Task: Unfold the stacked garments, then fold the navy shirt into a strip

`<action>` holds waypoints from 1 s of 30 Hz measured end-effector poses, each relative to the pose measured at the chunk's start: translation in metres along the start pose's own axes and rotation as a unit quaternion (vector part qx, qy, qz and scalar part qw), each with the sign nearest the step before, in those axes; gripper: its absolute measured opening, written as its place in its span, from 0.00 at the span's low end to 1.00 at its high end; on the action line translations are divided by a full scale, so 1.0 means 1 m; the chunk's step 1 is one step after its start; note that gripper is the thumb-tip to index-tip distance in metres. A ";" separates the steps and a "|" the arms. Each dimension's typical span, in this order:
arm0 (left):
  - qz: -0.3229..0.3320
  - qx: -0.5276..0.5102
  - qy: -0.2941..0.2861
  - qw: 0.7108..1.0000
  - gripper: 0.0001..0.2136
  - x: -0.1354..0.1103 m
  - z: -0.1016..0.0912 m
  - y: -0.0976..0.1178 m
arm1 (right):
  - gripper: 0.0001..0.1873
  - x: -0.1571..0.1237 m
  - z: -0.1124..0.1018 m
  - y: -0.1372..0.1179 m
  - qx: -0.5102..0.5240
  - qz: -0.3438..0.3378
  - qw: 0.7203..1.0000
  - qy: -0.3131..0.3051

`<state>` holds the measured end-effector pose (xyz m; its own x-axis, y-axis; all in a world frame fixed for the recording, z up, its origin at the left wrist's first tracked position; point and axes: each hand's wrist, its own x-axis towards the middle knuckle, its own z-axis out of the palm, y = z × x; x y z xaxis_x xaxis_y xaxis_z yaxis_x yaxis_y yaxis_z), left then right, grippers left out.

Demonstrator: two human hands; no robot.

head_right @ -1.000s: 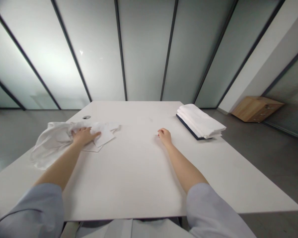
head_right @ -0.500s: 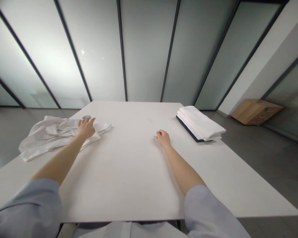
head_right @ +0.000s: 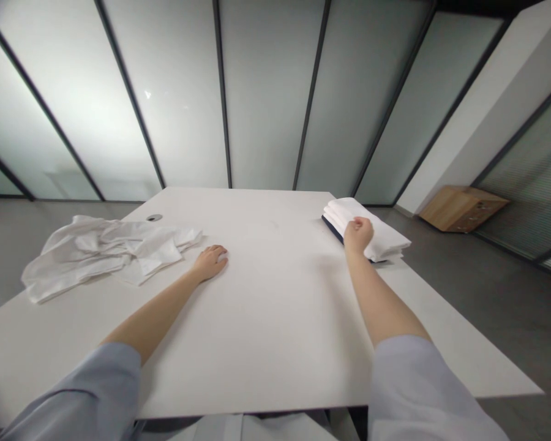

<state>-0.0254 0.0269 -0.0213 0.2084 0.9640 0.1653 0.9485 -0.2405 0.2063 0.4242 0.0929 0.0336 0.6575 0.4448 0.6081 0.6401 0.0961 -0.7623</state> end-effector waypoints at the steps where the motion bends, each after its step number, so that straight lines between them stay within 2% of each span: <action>1: 0.000 0.002 0.000 1.000 0.19 0.000 -0.001 0.000 | 0.13 0.017 -0.012 0.009 -0.046 -0.014 0.998 0.035; 3: -0.005 0.005 0.000 1.000 0.19 0.000 -0.002 0.002 | 0.14 0.045 -0.036 0.029 -0.128 -0.012 0.988 0.086; 4: -0.006 0.005 0.000 1.000 0.19 -0.001 -0.003 0.003 | 0.13 0.055 -0.046 0.039 -0.156 -0.004 0.984 0.086; 7: -0.008 0.001 -0.003 1.000 0.18 -0.001 -0.005 0.007 | 0.12 0.072 -0.069 0.063 -0.189 0.037 0.981 0.031; 9: -0.010 0.000 -0.003 1.000 0.19 -0.002 -0.006 0.008 | 0.15 0.077 -0.075 0.066 -0.202 0.051 0.978 -0.008; 11: -0.009 0.001 -0.004 1.000 0.19 -0.002 -0.006 0.008 | 0.14 0.079 -0.075 0.057 -0.227 0.053 0.972 -0.038; 13: -0.008 0.003 -0.005 1.000 0.19 -0.002 -0.007 0.008 | 0.10 0.078 -0.071 0.036 -0.231 0.025 0.971 -0.057; 16: -0.006 0.004 -0.005 1.000 0.19 -0.001 -0.007 0.007 | 0.12 0.068 -0.058 -0.009 -0.169 -0.109 0.977 -0.067; 18: -0.004 0.001 -0.003 1.000 0.19 -0.001 -0.006 0.006 | 0.14 0.046 -0.045 -0.040 -0.130 -0.200 0.966 -0.100; 21: -0.004 -0.009 -0.001 1.000 0.19 0.000 -0.003 0.004 | 0.13 -0.011 -0.025 -0.078 -0.077 -0.269 0.939 -0.201; 22: -0.003 -0.014 0.002 1.000 0.19 0.000 -0.002 0.003 | 0.13 -0.034 -0.018 -0.088 -0.057 -0.285 0.919 -0.265; 24: 0.003 -0.027 0.015 1.000 0.21 0.000 0.000 0.001 | 0.15 -0.081 -0.007 -0.101 -0.021 -0.313 0.852 -0.420; 25: 0.007 -0.036 0.026 0.999 0.21 0.000 0.000 0.000 | 0.18 -0.102 -0.002 -0.105 -0.017 -0.323 0.817 -0.477; 27: 0.021 -0.058 0.053 0.997 0.21 -0.002 0.000 0.001 | 0.20 -0.135 0.007 -0.108 -0.056 -0.330 0.782 -0.526; 30: 0.067 -0.084 0.081 0.991 0.21 -0.007 -0.003 0.011 | 0.24 -0.161 0.018 -0.104 -0.200 -0.282 0.776 -0.527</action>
<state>-0.0174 0.0176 -0.0175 0.2768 0.8941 0.3520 0.8585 -0.3947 0.3275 0.2444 0.0272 0.0111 -0.3271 0.9346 0.1399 0.9192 0.3490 -0.1822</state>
